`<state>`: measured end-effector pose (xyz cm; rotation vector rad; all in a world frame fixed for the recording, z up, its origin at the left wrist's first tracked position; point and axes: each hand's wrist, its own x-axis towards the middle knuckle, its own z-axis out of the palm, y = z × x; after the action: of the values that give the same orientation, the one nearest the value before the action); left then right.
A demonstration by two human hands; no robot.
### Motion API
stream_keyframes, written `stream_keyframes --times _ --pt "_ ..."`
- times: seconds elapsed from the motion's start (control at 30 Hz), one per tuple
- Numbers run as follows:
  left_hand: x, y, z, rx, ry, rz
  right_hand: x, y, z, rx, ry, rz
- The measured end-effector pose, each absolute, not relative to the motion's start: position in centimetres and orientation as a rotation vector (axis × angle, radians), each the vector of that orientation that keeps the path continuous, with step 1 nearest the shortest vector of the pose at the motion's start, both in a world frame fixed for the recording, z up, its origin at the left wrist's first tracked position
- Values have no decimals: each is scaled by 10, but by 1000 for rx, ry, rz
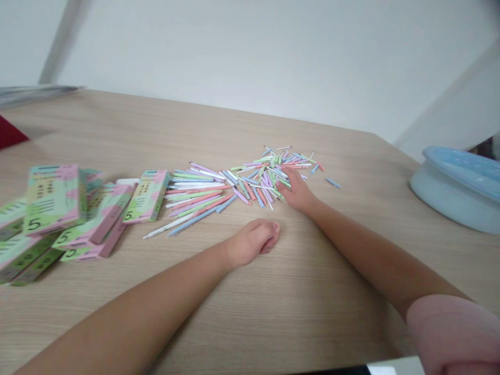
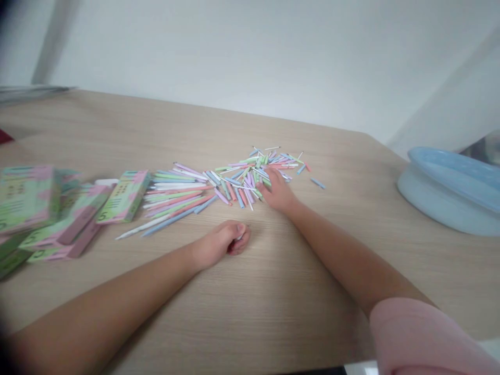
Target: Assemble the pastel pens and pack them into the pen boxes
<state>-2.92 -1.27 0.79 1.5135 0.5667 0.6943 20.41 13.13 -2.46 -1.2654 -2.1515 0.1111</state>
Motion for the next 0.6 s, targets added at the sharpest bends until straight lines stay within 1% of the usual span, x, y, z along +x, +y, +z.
stream_keyframes --times 0.3,0.47,0.6 --pt "-29 -16 11 1449 540 689 177 194 -33 -1287 -1927 50" --pt "-31 -16 10 1406 558 674 157 244 -15 -1409 -1978 -14" --pt "-32 -18 10 1370 577 664 151 287 5 -1574 -2180 21"
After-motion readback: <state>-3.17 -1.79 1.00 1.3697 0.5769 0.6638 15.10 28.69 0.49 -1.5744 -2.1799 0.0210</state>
